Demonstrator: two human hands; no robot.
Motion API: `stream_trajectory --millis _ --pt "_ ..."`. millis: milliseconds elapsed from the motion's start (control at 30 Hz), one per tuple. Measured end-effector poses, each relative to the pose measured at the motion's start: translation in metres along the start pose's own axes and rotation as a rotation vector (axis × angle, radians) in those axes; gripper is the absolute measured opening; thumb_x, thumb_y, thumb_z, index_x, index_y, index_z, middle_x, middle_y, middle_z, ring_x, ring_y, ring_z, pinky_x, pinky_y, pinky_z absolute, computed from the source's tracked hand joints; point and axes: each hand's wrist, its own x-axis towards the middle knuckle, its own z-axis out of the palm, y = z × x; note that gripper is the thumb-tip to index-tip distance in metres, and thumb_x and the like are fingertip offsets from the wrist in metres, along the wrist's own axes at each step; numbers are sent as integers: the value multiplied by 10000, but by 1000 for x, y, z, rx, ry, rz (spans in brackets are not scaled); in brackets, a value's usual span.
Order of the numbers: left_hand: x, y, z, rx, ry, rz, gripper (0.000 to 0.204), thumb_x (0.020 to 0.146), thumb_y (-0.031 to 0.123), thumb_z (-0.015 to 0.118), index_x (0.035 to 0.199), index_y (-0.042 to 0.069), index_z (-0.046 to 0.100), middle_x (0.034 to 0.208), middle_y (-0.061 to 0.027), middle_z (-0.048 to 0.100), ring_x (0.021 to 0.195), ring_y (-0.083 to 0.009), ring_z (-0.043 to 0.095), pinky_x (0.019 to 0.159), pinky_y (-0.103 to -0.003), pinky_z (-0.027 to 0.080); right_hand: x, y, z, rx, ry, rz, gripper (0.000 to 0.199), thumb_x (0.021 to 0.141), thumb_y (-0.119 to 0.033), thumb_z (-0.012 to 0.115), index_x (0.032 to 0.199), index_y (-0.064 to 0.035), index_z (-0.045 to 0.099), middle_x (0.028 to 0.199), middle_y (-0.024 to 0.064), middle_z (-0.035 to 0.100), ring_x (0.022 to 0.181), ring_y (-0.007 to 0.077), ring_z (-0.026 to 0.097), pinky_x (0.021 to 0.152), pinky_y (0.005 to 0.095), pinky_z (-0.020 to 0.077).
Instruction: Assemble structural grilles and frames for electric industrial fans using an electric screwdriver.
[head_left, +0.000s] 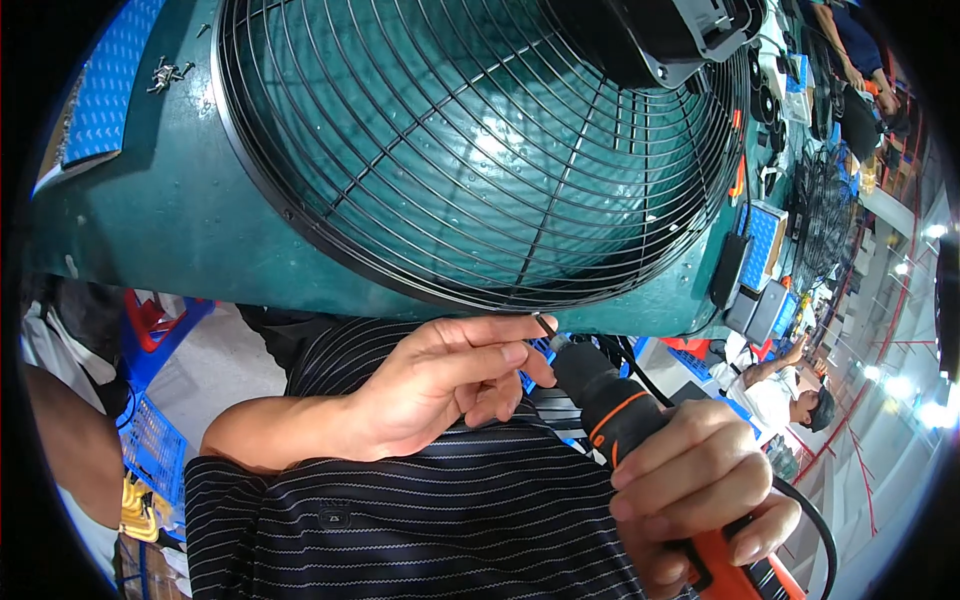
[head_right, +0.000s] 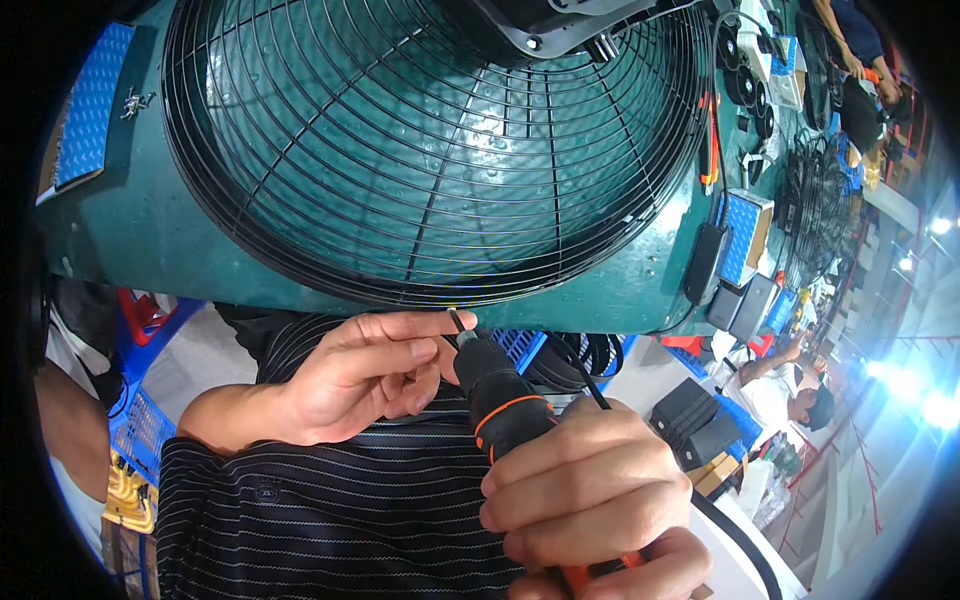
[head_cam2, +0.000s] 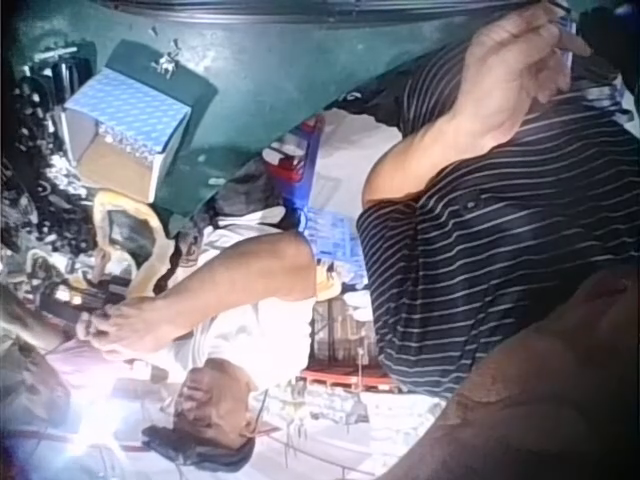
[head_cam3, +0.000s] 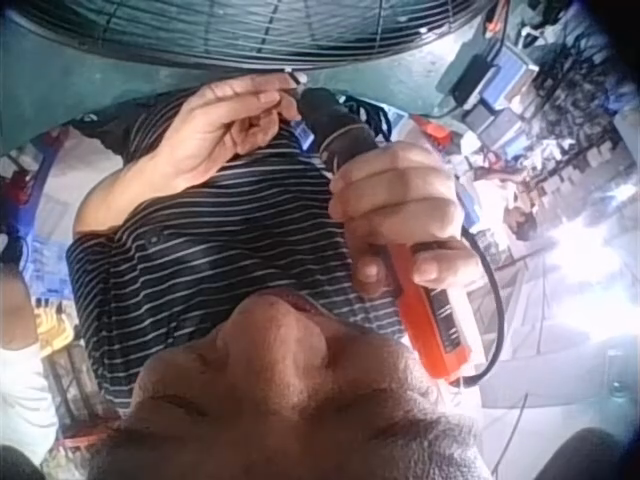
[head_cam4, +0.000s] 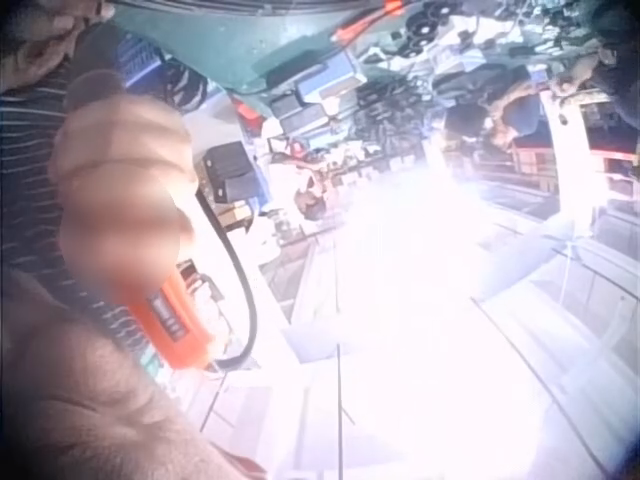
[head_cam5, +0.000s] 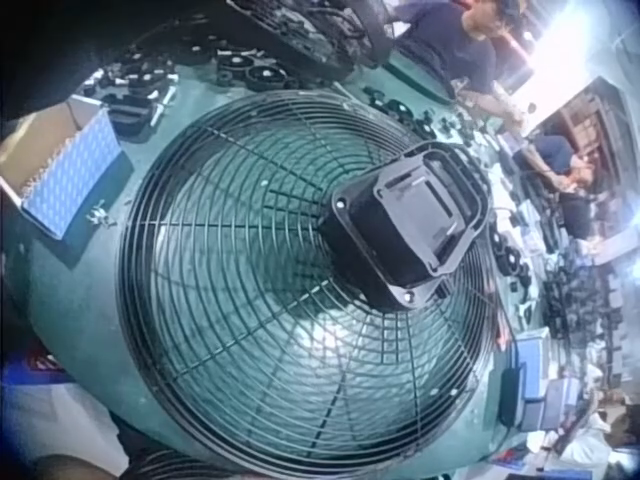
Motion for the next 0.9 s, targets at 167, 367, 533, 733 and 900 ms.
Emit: stream_trajectory --millis 167,367,533,733,900 --pt "-1 -3 0 65 -25 22 413 1010 115 502 1401 -14 462 1014 -108 651 740 -112 597 542 -203 430 -5 8 0 19 86 -97 453 780 -29 730 1147 -53 466 740 79 605 566 207 644 516 313 571" --pt "1 -1 -4 131 -35 35 380 1013 110 492 1382 20 506 1030 -125 657 731 -112 605 543 -195 427 -3 2 -6 92 63 37 491 748 62 730 1118 -93 447 791 108 634 622 279 680 574 385 590" --pt "-9 8 -5 446 29 109 345 995 67 492 1329 4 555 992 -132 683 704 -113 620 556 -205 446 -2 20 4 -4 142 -86 428 844 -123 693 1182 -32 447 735 46 577 507 127 604 481 244 537" --pt "-39 46 -4 1722 51 1156 328 757 -39 704 1080 -52 648 777 -96 682 587 -204 631 551 -289 493 3 24 3 -35 176 -142 436 844 -119 690 1195 -24 450 744 57 569 506 130 592 473 239 529" --pt "-59 89 3 2448 509 1355 690 730 481 754 1287 119 570 1391 -269 429 1270 -453 396 1031 -526 340 6 28 0 21 171 -165 478 823 -105 708 1217 -32 446 728 60 586 488 132 601 458 240 535"
